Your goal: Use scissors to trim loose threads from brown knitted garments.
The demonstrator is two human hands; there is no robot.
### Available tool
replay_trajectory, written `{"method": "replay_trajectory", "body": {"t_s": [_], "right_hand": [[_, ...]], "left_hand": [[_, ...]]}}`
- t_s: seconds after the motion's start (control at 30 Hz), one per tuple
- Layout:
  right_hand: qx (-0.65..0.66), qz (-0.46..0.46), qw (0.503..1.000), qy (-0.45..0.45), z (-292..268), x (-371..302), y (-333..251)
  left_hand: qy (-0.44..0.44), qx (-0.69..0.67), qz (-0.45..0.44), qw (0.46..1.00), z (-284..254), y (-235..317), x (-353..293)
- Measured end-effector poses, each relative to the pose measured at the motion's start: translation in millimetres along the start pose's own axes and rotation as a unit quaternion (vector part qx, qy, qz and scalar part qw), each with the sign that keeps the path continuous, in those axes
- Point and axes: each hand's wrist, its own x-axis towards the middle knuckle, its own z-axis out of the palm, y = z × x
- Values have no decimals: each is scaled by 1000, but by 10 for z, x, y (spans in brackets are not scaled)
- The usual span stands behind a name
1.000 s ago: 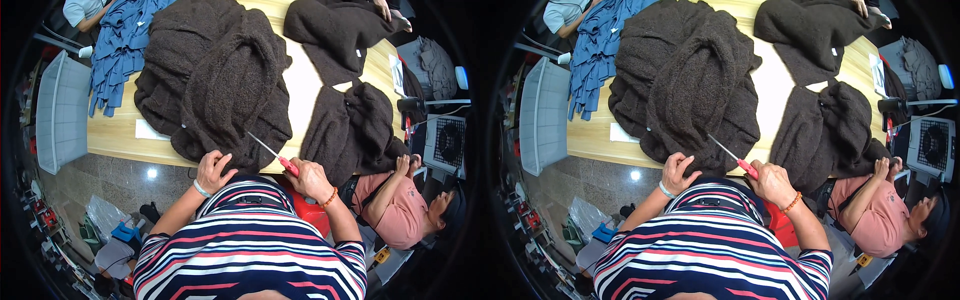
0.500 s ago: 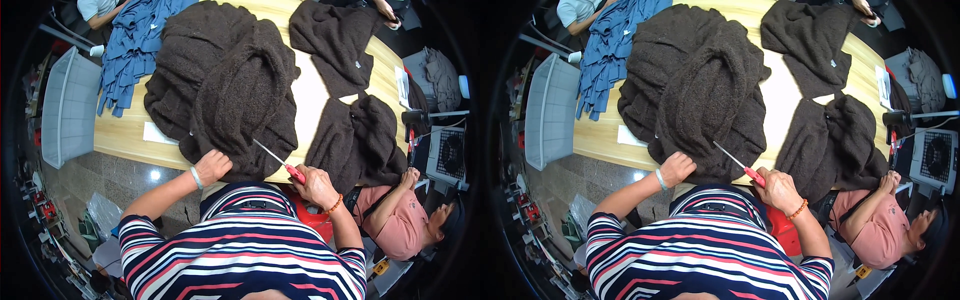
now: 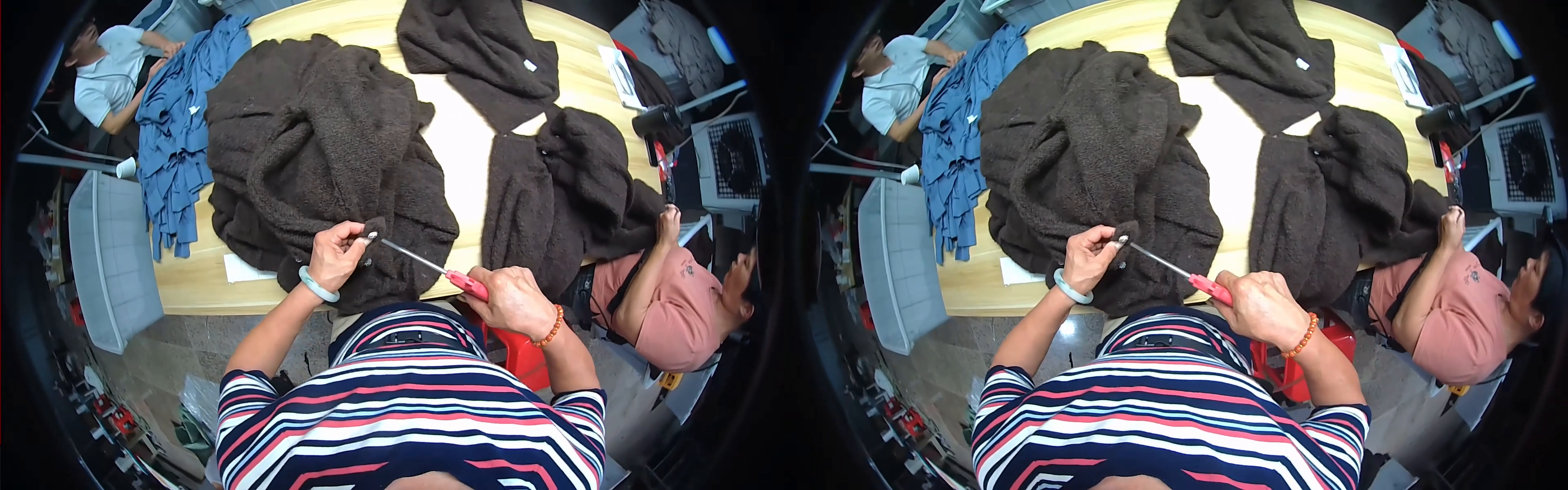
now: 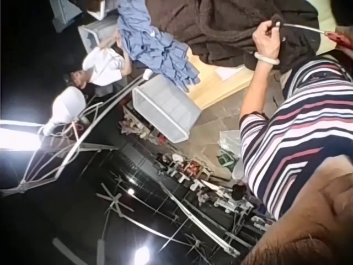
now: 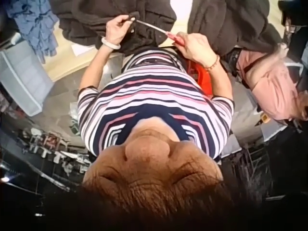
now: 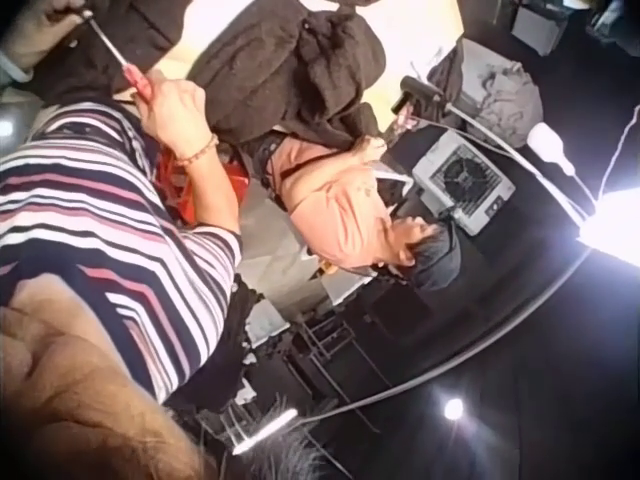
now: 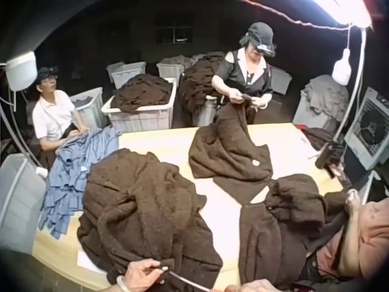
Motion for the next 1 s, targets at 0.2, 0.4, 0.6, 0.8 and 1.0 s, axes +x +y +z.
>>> {"method": "replay_trajectory", "body": {"t_s": [0.2,0.4,0.6,0.8,1.0], "right_hand": [[-18,-25,999,8,-13,54,15],[-16,-36,999,0,-5,100,66],[-24,-70,997,-3,-80,177,47],[19,-36,999,5,-172,260,90],[291,-169,941,41,110,951,23]], "left_hand": [[8,60,61,996,71,-18,8],[20,64,73,995,-19,-56,40],[1,6,1,1000,-74,35,22],[-9,-130,-49,990,-105,61,52],[-132,-226,-70,963,-2,253,217]]}}
